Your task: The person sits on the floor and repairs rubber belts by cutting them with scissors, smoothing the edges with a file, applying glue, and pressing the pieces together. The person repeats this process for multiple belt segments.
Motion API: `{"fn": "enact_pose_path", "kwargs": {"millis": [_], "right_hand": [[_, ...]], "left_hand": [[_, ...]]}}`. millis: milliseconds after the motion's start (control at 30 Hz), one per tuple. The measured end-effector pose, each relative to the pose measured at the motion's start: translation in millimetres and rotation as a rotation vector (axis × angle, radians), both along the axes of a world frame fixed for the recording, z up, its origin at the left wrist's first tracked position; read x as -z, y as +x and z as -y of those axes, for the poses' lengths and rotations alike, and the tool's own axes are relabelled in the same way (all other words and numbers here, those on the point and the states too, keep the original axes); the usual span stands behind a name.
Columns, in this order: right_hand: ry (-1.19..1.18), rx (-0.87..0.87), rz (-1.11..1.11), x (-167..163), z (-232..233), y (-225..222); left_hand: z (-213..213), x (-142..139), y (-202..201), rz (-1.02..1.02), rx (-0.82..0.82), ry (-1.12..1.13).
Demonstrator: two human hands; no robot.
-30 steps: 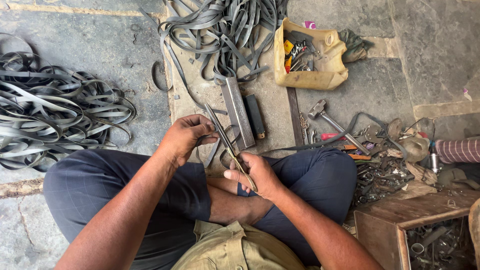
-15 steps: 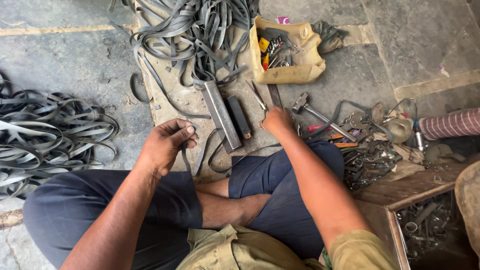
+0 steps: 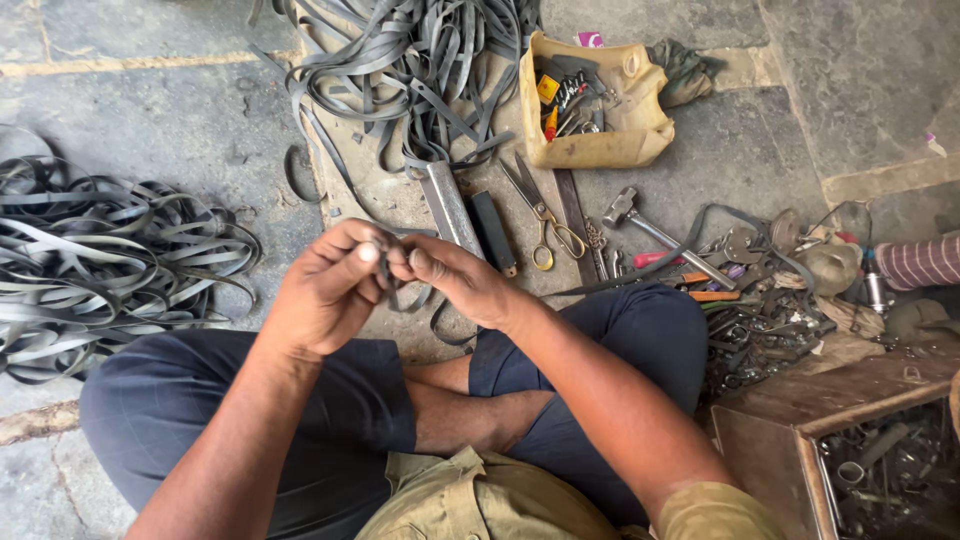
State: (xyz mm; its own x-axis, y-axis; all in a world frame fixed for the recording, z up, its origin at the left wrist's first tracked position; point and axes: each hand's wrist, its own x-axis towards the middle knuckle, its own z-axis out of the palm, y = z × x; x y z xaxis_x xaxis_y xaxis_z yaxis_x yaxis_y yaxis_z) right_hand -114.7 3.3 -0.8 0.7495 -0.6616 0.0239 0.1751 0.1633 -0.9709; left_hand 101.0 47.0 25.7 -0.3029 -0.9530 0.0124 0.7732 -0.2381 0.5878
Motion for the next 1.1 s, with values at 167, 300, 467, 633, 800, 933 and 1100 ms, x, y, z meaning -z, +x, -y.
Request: {"fn": "enact_pose_path", "kwargs": {"millis": [167, 300, 467, 633, 800, 933, 1100], "right_hand": [[0.053, -0.16, -0.119, -15, -1, 30], [-0.314, -0.072, -0.431, -36, -5, 31], [-1.02, 0.369, -0.576, -63, -26, 25], [-1.024, 0.483, -0.546, -72, -33, 24], [-0.052, -0.102, -0.279, -73, -25, 10], [-0.132, -0.113, -0.499, -73, -16, -5], [-0.444, -0.172, -0.51, -68, 1, -29]], "left_hand": [[-13, -13, 28, -0.043, -0.116, -0.14], [-21, -20, 46, -0.13, -0.125, -0.181], [-26, -31, 51, -0.082, -0.207, -0.189], [-32, -36, 46, -0.119, -0.15, -0.18], [-36, -33, 61, -0.112, -0.181, -0.156], [-42, -31, 79, -0.06, -0.239, -0.159], [-56, -21, 127, 0.109, -0.355, -0.176]]}}
